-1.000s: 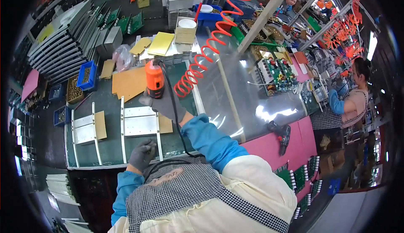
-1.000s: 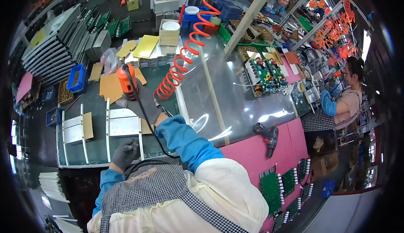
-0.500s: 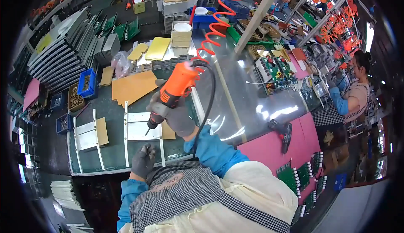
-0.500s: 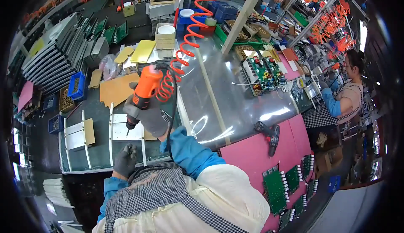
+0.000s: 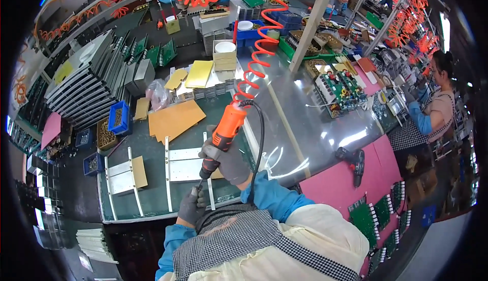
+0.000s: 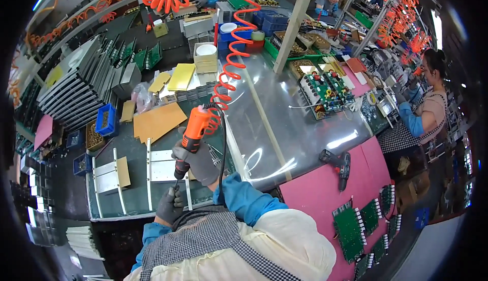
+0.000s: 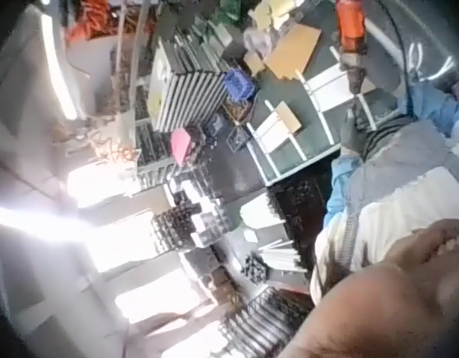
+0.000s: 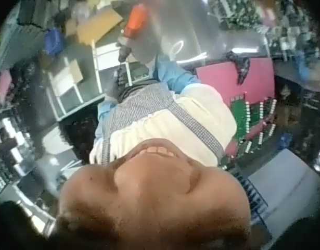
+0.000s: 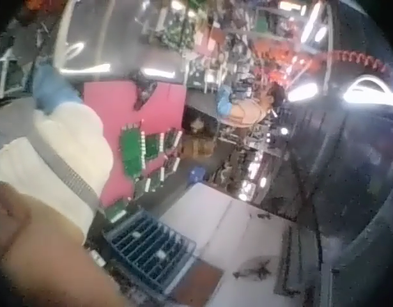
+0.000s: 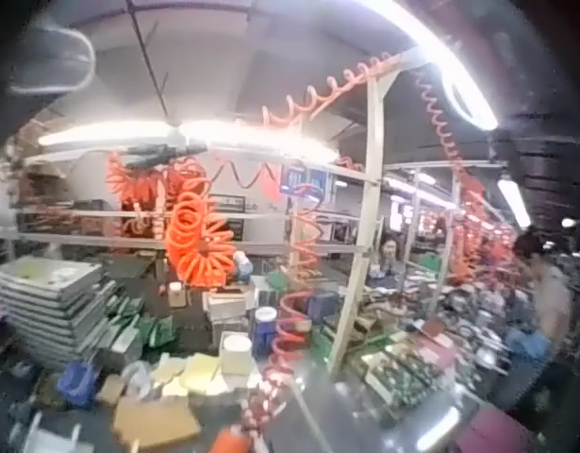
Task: Screw metal plates onto plastic brackets using an electric screwdriver at an assembly station.
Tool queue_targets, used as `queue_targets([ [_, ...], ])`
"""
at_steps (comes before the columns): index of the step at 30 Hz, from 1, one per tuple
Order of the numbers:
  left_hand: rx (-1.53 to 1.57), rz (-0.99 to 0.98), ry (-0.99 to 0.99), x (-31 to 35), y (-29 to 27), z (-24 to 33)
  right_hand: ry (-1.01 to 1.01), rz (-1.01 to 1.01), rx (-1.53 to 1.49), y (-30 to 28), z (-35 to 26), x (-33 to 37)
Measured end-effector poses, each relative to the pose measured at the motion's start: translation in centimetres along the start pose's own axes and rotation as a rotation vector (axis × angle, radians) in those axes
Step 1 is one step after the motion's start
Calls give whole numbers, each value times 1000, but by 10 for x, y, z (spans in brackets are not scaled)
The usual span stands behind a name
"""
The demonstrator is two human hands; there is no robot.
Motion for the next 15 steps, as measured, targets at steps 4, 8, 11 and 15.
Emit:
queue_targets([
  [4, 63, -16, -14, 2, 0, 2, 22, 34, -1, 1, -3, -1],
  [8, 125, -8, -27, -1, -2, 2, 41, 72, -17, -4, -1, -8],
  [11, 215, 0, -45, -10, -5, 3, 4, 88, -9, -7, -1, -10],
  [15, -36, 26, 91, -4, 4, 10, 9, 137, -30, -19, 3, -14],
])
Point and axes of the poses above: each hand's wrist, its own x-axis away from the middle knuckle, its own y-axis out of the palm, z = x × y, the point moved 6 cm from there along -x, towards the middle knuckle, and after that the axes turned 9 degrees about z, right-handed, at the moved point
